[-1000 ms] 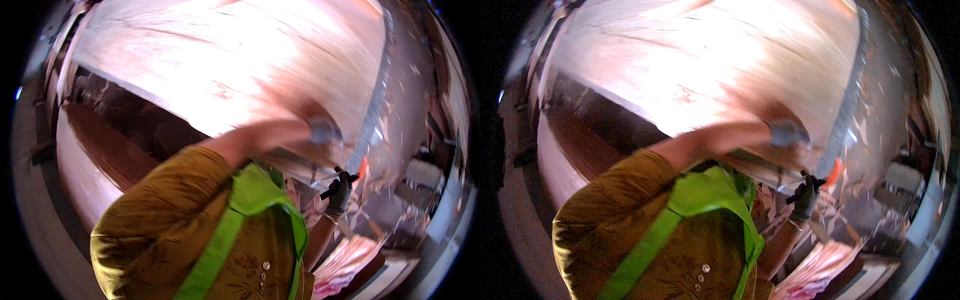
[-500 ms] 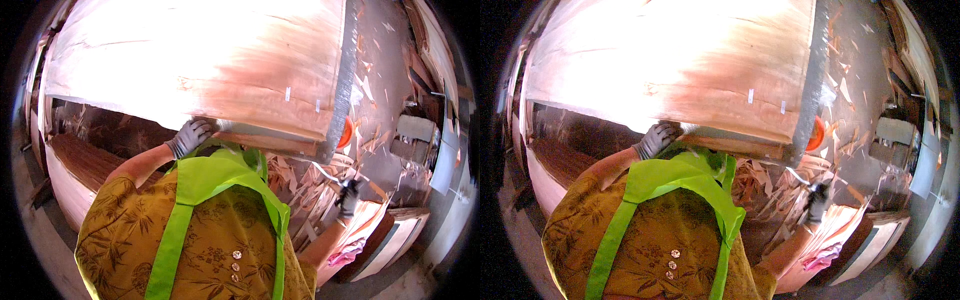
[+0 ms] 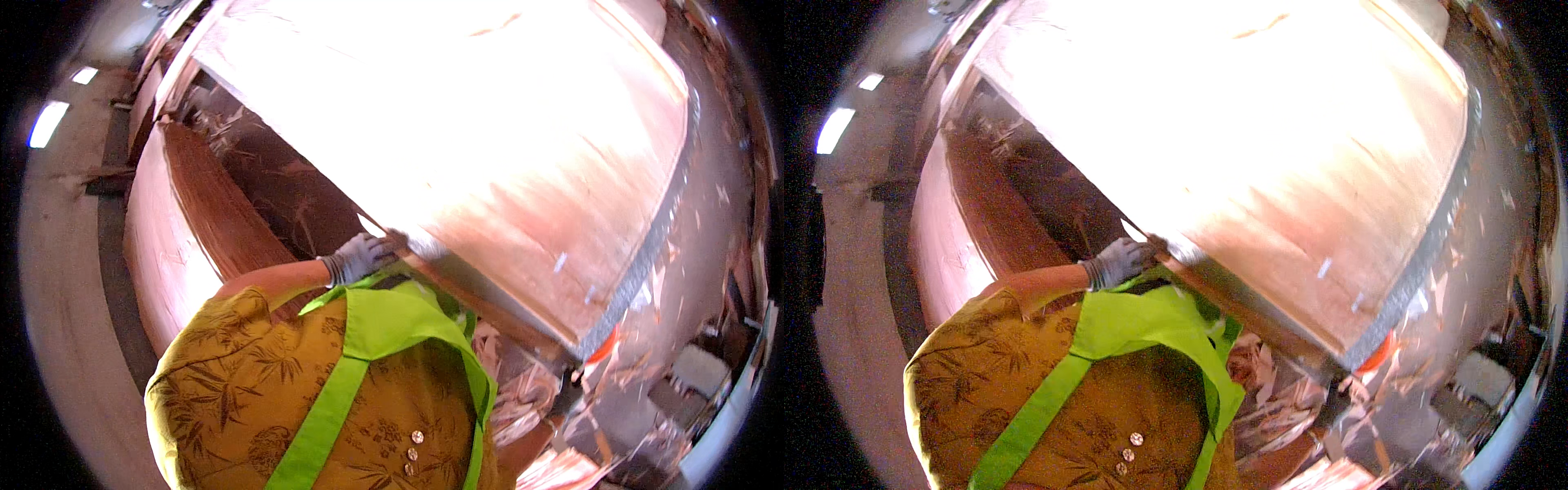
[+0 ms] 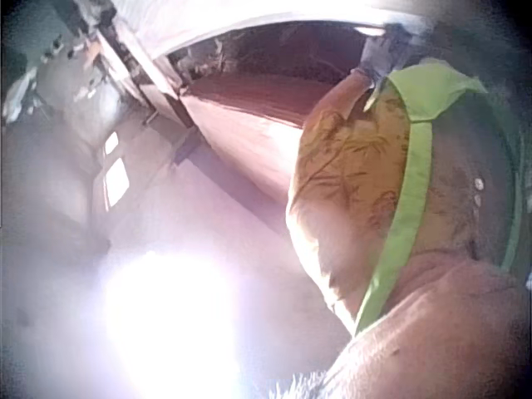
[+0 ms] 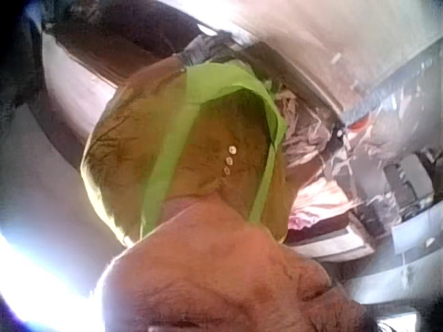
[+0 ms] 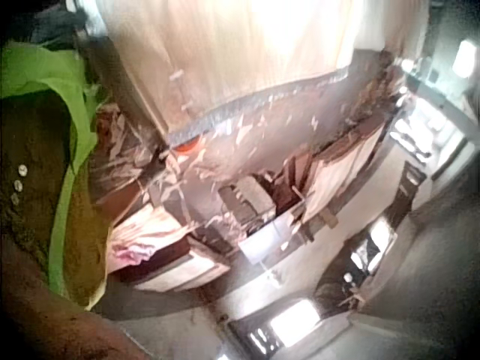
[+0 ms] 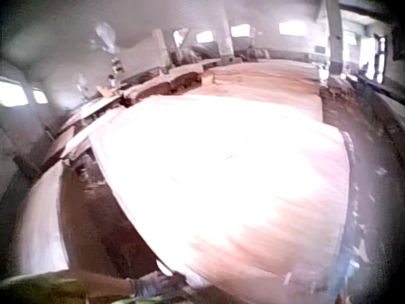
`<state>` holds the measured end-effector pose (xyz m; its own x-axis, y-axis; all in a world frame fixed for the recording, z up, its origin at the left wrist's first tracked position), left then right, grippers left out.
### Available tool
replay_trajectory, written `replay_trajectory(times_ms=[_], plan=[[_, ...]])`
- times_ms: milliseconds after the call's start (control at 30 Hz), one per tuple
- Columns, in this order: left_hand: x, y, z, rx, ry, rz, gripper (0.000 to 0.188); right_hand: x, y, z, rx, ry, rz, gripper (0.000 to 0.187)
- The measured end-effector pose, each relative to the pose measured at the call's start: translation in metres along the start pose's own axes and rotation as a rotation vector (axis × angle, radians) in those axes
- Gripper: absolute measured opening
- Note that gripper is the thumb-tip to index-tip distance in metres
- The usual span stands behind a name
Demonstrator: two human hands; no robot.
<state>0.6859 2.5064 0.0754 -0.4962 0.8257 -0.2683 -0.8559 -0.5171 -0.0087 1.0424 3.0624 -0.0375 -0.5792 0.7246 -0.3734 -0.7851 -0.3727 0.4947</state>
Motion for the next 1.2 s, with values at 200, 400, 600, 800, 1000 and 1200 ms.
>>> replay_trajectory(times_ms=[200,400,600,800,1000,1200], plan=[[0.032,0.064,0.026,-0.101,-0.134,0.220,0.042,-0.007,0.004,0.006,-0.211,-0.303,0.163,0.041],[0.073,0.206,0.088,-0.076,-0.479,0.422,0.052,-0.054,0.064,0.031,-0.174,-0.766,0.122,0.049],[0.232,0.339,0.153,-0.110,-0.637,0.468,0.062,-0.179,0.138,-0.017,-0.090,-1.082,-0.008,0.045],[0.307,0.447,0.156,-0.244,-0.550,0.674,0.074,-0.227,0.217,-0.094,0.241,-0.741,-0.145,0.040],[0.363,0.471,0.164,-0.091,-0.224,0.481,0.031,-0.273,0.265,-0.133,0.400,-0.570,-0.246,0.033],[0.281,0.445,0.328,-0.725,-0.711,0.353,0.025,-0.241,0.345,-0.132,0.390,-0.442,-0.145,0.023]])
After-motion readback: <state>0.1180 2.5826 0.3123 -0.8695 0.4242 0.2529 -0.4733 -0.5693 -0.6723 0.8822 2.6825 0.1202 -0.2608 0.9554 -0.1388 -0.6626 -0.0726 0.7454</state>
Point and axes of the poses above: each hand's wrist, its own x-axis towards the middle knuckle, its own z-axis out of the back of the hand, y = z × x, the point moved 7 cm from there along x, towards the middle knuckle, and after that the axes turned 8 degrees about z, right-handed, at the moved point
